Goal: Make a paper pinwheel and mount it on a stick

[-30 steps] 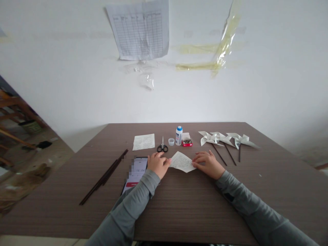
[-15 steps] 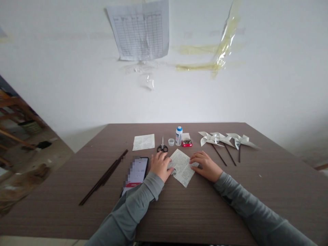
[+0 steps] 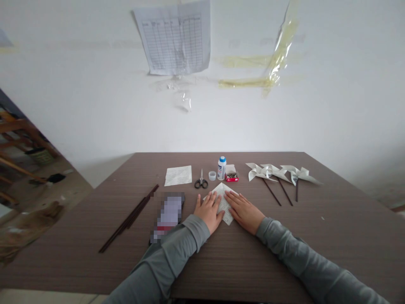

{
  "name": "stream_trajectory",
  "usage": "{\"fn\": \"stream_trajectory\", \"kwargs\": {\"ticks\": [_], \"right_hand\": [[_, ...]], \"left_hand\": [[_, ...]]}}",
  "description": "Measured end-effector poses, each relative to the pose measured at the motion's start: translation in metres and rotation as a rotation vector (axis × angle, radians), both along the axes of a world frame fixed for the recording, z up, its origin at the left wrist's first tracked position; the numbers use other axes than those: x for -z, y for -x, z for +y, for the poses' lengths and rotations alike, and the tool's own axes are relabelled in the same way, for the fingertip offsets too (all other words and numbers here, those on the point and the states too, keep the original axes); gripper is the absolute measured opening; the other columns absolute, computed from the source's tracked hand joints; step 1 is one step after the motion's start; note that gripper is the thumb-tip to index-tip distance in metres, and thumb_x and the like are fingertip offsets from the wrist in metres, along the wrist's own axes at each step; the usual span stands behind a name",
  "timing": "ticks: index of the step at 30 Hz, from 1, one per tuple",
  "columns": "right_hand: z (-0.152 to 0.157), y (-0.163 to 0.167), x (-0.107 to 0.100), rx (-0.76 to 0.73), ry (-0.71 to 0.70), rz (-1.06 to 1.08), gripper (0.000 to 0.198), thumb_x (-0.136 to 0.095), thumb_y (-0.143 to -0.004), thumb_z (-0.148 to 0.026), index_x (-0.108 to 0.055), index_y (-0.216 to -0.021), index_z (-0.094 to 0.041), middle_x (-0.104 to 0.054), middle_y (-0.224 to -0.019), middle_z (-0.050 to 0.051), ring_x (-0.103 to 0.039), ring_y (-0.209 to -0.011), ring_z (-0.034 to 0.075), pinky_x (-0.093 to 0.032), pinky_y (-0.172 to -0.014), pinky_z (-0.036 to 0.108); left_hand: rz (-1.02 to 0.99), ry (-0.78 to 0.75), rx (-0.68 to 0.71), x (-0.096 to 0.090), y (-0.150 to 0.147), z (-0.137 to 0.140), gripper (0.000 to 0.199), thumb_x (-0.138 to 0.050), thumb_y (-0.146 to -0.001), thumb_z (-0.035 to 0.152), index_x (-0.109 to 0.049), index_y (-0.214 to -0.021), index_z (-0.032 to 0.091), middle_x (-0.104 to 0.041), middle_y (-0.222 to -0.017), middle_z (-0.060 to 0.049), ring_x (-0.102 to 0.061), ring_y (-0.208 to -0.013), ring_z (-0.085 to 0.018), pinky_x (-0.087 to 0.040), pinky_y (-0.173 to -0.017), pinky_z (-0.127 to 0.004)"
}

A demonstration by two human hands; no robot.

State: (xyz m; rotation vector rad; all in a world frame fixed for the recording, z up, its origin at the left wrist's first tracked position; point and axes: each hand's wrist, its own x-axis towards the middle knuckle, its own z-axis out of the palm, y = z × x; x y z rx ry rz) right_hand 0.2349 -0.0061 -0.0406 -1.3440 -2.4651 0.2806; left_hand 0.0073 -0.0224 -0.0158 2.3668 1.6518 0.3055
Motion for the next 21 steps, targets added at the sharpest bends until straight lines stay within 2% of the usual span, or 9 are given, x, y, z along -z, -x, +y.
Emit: {"fn": "stream_trajectory", "kwargs": {"ticks": [4,7,10,15,21], "right_hand": [[-0.006,0.001,-0.005,0.074,0.018,0.019,0.064,-0.062,-0.120,-0.029,-0.083,-0.179,-0.042,-0.078,-0.188,0.006,-0.065,-0.185,0.040,-0.052,-0.155,0.053],[-0.005,-0.003,-0.003,0.077,-0.003,-0.013,0.061,-0.064,-0.121,-0.030,-0.084,-0.178,-0.038,-0.075,-0.191,0.009,-0.065,-0.185,0.043,-0.054,-0.153,0.058],[-0.001,-0.008,0.001,0.075,-0.009,-0.085,0.064,-0.065,-0.123,-0.029,-0.078,-0.185,-0.034,-0.066,-0.198,0.015,-0.062,-0.186,0.047,-0.053,-0.152,0.071],[0.004,-0.019,0.007,0.160,0.002,-0.124,0.066,-0.071,-0.124,-0.033,-0.074,-0.189,-0.042,-0.063,-0.201,0.011,-0.057,-0.189,0.048,-0.049,-0.154,0.078],[0.010,-0.038,0.008,0.201,0.073,-0.166,0.068,-0.063,-0.128,-0.041,-0.063,-0.197,-0.042,-0.055,-0.206,0.009,-0.051,-0.194,0.047,-0.045,-0.152,0.087]], "left_hand": [[0.025,0.023,0.013,-0.006,0.001,-0.006,0.068,-0.063,-0.123,0.032,-0.076,-0.190,0.030,-0.060,-0.205,-0.016,-0.050,-0.194,-0.053,-0.030,-0.164,-0.082],[0.054,0.037,0.015,-0.012,0.002,-0.007,0.067,-0.065,-0.124,0.033,-0.074,-0.191,0.031,-0.058,-0.207,-0.016,-0.049,-0.195,-0.052,-0.028,-0.163,-0.085],[0.061,0.041,0.000,-0.016,0.004,-0.007,0.064,-0.067,-0.126,0.037,-0.075,-0.189,0.034,-0.057,-0.208,-0.015,-0.048,-0.196,-0.051,-0.025,-0.164,-0.084],[0.028,0.033,-0.037,-0.016,0.007,-0.007,0.062,-0.076,-0.122,0.040,-0.081,-0.183,0.038,-0.059,-0.207,-0.014,-0.051,-0.194,-0.053,-0.027,-0.163,-0.085],[0.005,0.002,-0.076,-0.009,0.011,-0.005,0.063,-0.080,-0.120,0.044,-0.081,-0.182,0.040,-0.064,-0.203,-0.012,-0.050,-0.194,-0.053,-0.027,-0.163,-0.085]]}}
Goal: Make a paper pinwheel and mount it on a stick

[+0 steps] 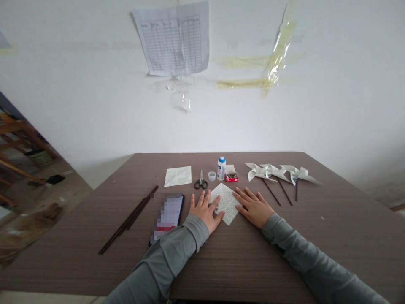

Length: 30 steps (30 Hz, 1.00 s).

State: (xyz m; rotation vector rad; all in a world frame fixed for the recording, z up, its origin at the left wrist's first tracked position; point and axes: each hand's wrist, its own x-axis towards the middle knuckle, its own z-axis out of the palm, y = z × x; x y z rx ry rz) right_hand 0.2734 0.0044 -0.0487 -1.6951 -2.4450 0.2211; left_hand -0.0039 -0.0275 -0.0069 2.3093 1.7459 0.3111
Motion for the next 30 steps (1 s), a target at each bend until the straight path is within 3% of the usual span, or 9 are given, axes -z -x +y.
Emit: {"fn": "stream_trajectory", "kwargs": {"ticks": [8,15,21,30], "right_hand": [[0.001,0.001,0.002,0.026,0.031,0.026,0.070,-0.062,-0.127,-0.045,-0.062,-0.197,-0.042,-0.054,-0.207,0.008,-0.046,-0.196,0.047,-0.042,-0.154,0.089],[0.004,0.004,-0.005,-0.005,-0.040,0.092,0.063,-0.067,-0.121,-0.039,-0.079,-0.183,-0.033,-0.070,-0.196,0.015,-0.064,-0.185,0.047,-0.051,-0.150,0.086],[0.008,-0.001,-0.007,-0.005,-0.111,0.135,0.057,-0.066,-0.122,-0.040,-0.083,-0.177,-0.035,-0.080,-0.186,0.013,-0.074,-0.174,0.043,-0.059,-0.148,0.078],[0.014,-0.009,-0.008,0.027,-0.124,0.224,0.057,-0.058,-0.127,-0.042,-0.083,-0.177,-0.027,-0.086,-0.177,0.017,-0.081,-0.166,0.043,-0.063,-0.145,0.068]], "left_hand": [[0.015,0.016,0.004,-0.003,0.000,0.002,0.065,-0.082,-0.119,0.045,-0.081,-0.184,0.037,-0.062,-0.204,-0.016,-0.050,-0.193,-0.056,-0.027,-0.161,-0.090],[0.035,0.008,-0.041,-0.014,-0.002,0.005,0.061,-0.092,-0.115,0.044,-0.088,-0.175,0.033,-0.071,-0.196,-0.018,-0.052,-0.190,-0.056,-0.030,-0.159,-0.092],[-0.012,-0.026,-0.074,-0.023,0.000,0.006,0.044,-0.087,-0.118,0.032,-0.094,-0.161,0.027,-0.075,-0.190,-0.020,-0.059,-0.186,-0.054,-0.037,-0.158,-0.088],[0.039,-0.111,-0.194,-0.013,0.018,0.021,0.055,-0.075,-0.125,0.042,-0.085,-0.178,0.031,-0.068,-0.198,-0.018,-0.053,-0.189,-0.053,-0.035,-0.157,-0.090]]}}
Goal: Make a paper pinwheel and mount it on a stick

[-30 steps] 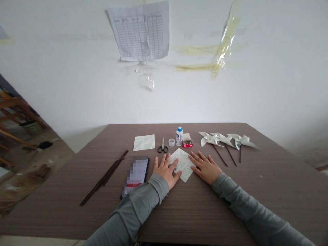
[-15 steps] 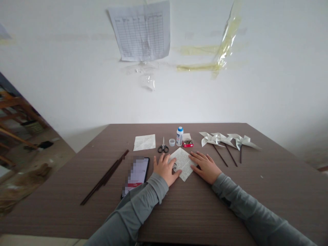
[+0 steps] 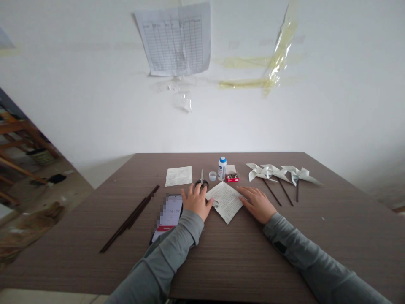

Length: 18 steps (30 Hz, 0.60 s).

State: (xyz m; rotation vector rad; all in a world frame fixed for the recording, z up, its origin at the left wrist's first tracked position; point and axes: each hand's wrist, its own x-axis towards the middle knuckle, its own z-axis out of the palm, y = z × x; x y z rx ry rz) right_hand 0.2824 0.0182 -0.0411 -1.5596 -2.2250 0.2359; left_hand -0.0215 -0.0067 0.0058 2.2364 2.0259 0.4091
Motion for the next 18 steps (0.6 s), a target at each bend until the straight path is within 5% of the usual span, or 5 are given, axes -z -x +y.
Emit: {"fn": "stream_trajectory", "kwargs": {"ticks": [7,18], "right_hand": [[0.009,-0.011,0.008,0.081,0.019,-0.024,0.054,-0.055,-0.127,-0.038,-0.090,-0.165,-0.024,-0.091,-0.168,0.017,-0.083,-0.162,0.042,-0.066,-0.141,0.066],[0.007,-0.008,0.001,0.098,0.111,-0.049,0.053,-0.056,-0.129,-0.039,-0.089,-0.168,-0.025,-0.085,-0.178,0.015,-0.076,-0.171,0.040,-0.059,-0.148,0.062]], "left_hand": [[0.037,0.043,-0.005,0.010,0.011,0.009,0.063,-0.061,-0.131,0.052,-0.076,-0.189,0.030,-0.063,-0.203,-0.017,-0.043,-0.196,-0.053,-0.030,-0.159,-0.091],[0.096,0.030,0.000,0.014,0.014,0.010,0.058,-0.059,-0.133,0.047,-0.080,-0.185,0.032,-0.072,-0.196,-0.014,-0.053,-0.191,-0.050,-0.033,-0.159,-0.090]]}}
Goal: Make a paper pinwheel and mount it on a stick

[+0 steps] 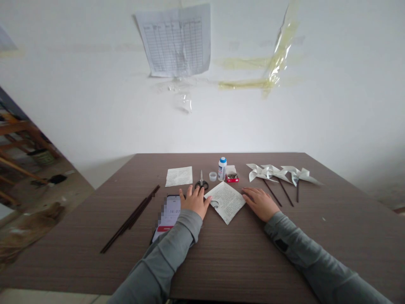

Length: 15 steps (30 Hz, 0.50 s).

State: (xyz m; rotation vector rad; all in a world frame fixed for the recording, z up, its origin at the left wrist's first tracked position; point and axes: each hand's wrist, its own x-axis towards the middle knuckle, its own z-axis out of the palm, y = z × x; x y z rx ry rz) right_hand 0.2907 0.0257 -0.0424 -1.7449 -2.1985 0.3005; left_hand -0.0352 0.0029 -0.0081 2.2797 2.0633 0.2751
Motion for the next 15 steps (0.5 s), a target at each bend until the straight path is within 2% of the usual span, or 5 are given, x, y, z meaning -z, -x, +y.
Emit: {"fn": "stream_trajectory", "kwargs": {"ticks": [3,8,15], "right_hand": [[0.000,-0.001,0.001,-0.011,-0.010,0.008,0.054,-0.054,-0.128,-0.038,-0.090,-0.166,-0.024,-0.085,-0.178,0.016,-0.076,-0.170,0.042,-0.059,-0.147,0.065],[0.003,-0.004,0.007,-0.020,-0.031,0.014,0.054,-0.054,-0.126,-0.041,-0.092,-0.163,-0.029,-0.086,-0.176,0.013,-0.077,-0.168,0.043,-0.061,-0.145,0.069],[0.005,-0.006,0.014,-0.054,-0.070,0.030,0.056,-0.060,-0.124,-0.047,-0.090,-0.167,-0.027,-0.086,-0.175,0.017,-0.078,-0.166,0.046,-0.062,-0.142,0.070]], "left_hand": [[-0.014,-0.035,-0.001,-0.002,0.001,-0.002,0.050,-0.062,-0.132,0.041,-0.088,-0.175,0.034,-0.080,-0.187,-0.014,-0.061,-0.184,-0.049,-0.037,-0.157,-0.090],[-0.007,-0.051,-0.035,-0.007,0.003,-0.003,0.046,-0.061,-0.129,0.026,-0.096,-0.158,0.032,-0.093,-0.166,-0.014,-0.071,-0.170,-0.044,-0.040,-0.156,-0.084],[0.019,-0.054,-0.062,-0.011,0.009,-0.001,0.044,-0.069,-0.119,0.013,-0.100,-0.146,0.030,-0.090,-0.169,-0.015,-0.070,-0.170,-0.044,-0.042,-0.156,-0.081]]}}
